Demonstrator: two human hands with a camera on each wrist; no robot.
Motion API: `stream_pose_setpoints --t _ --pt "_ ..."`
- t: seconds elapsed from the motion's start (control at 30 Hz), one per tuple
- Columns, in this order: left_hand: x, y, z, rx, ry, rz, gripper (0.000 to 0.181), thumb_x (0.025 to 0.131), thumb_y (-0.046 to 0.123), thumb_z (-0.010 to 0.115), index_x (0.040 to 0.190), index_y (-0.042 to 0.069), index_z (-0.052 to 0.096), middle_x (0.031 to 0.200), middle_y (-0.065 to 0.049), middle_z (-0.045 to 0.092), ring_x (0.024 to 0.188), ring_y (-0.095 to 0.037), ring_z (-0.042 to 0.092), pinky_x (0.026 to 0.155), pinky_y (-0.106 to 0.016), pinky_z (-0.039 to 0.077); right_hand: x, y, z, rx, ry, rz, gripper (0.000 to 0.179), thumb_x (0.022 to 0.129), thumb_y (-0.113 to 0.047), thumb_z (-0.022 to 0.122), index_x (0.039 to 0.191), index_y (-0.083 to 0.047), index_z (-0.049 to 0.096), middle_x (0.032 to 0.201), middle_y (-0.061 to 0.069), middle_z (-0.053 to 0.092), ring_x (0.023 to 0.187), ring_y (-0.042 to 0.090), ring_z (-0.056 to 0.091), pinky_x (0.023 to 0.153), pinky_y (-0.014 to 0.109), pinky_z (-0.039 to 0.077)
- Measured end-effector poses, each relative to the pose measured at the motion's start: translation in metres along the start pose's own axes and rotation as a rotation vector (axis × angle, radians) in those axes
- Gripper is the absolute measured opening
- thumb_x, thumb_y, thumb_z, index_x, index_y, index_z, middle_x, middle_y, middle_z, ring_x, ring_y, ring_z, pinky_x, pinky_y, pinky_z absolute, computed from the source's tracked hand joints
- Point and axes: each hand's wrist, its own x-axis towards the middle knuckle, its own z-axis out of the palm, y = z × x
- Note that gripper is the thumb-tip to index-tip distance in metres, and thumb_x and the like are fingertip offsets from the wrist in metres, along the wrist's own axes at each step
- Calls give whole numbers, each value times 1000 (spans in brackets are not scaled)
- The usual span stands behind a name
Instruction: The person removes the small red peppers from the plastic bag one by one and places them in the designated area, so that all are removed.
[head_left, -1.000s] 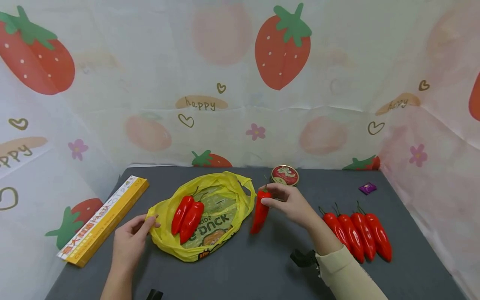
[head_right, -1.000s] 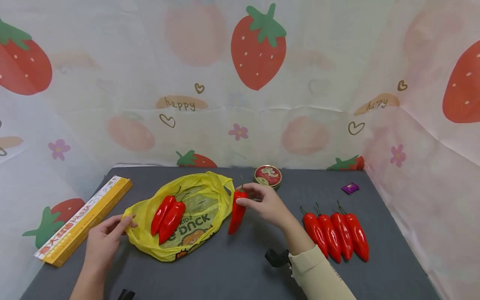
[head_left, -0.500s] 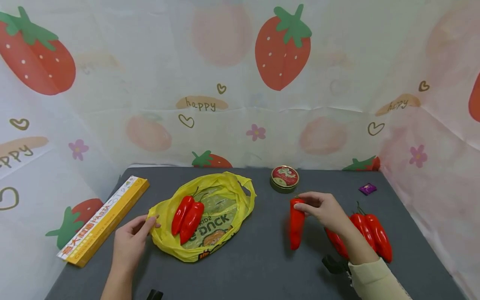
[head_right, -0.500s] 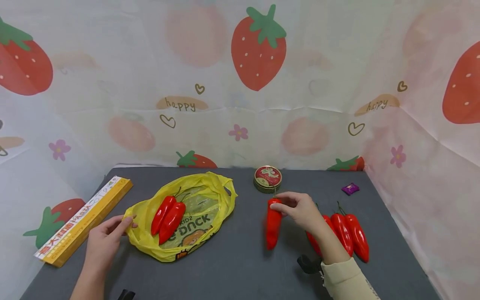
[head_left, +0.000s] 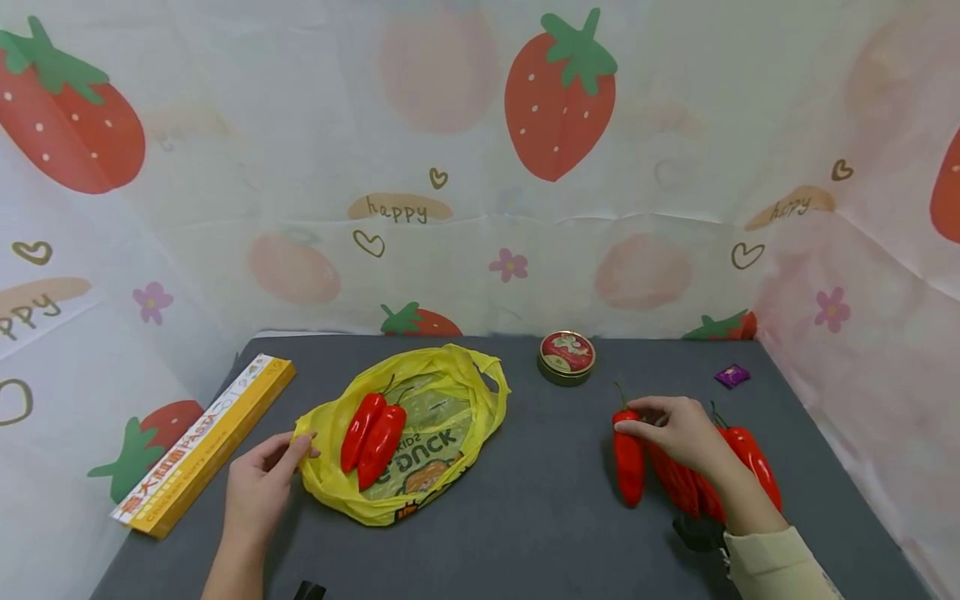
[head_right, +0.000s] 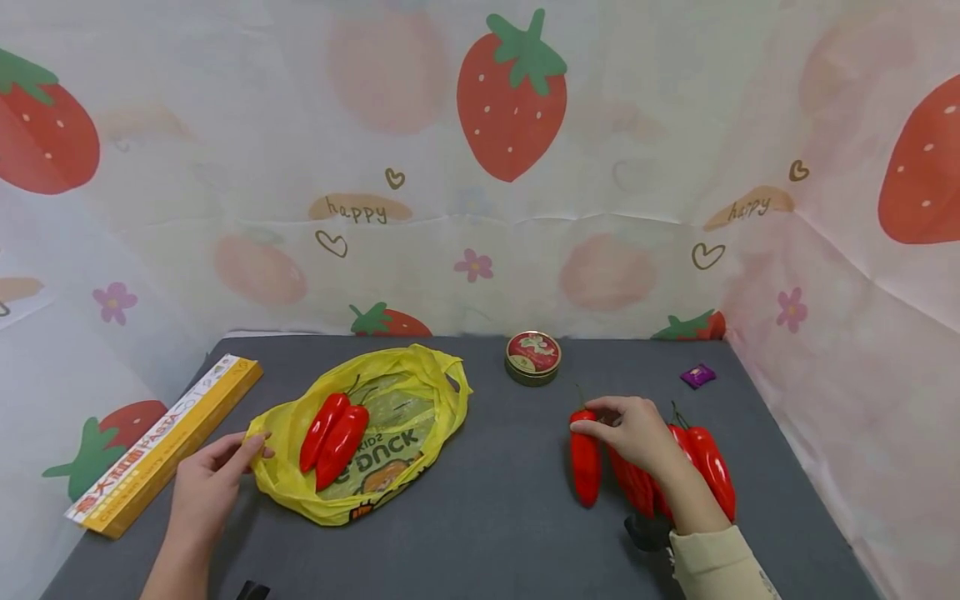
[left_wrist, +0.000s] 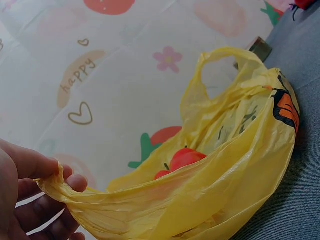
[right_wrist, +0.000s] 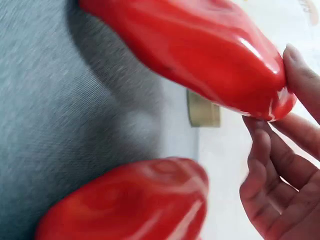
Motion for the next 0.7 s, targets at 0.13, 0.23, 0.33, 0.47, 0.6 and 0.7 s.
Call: stream_pose_setpoints --t 0.13,0.23,0.33,0.47,0.6,0.7 --pt "0 -1 0 -3 1 -3 46 98 50 60 122 12 71 92 5 75 89 -9 59 77 -14 50 1 7 5 -74 2 -22 46 85 -51 77 111 -12 76 91 -2 72 79 15 61 70 33 53" --pt "0 -1 0 2 0 -1 46 98 51 60 122 13 71 92 5 75 90 -9 59 77 -14 50 1 11 11 -129 8 -22 43 86 -51 76 108 -13 77 97 0 74 86 19 66 80 42 56" --pt "0 0 0 5 -1 -1 46 98 50 60 122 13 71 93 5 75 90 -9 59 78 -14 51 2 15 15 -176 16 -21 39 88 -48 75 105 -13 77 100 4 75 93 24 68 87 50 55" --pt "-1 2 0 8 -6 -5 46 99 50 59 123 12 71 93 5 75 90 -9 59 79 -15 52 1 17 20 -213 46 -39 33 90 -41 75 103 -11 77 101 7 74 95 30 67 87 54 53" --pt "-1 2 -1 5 -6 -9 46 99 50 59 123 13 71 94 4 75 91 -10 59 80 -17 52 -2 17 24 -245 104 -68 31 89 -37 77 100 -8 77 105 14 72 101 36 63 90 57 51" --pt "-1 2 -1 14 -2 -8 46 99 50 59 122 13 71 93 4 75 90 -9 59 79 -16 52 -5 16 26 -268 141 -82 31 88 -36 78 97 -7 77 108 17 70 105 41 60 92 59 49"
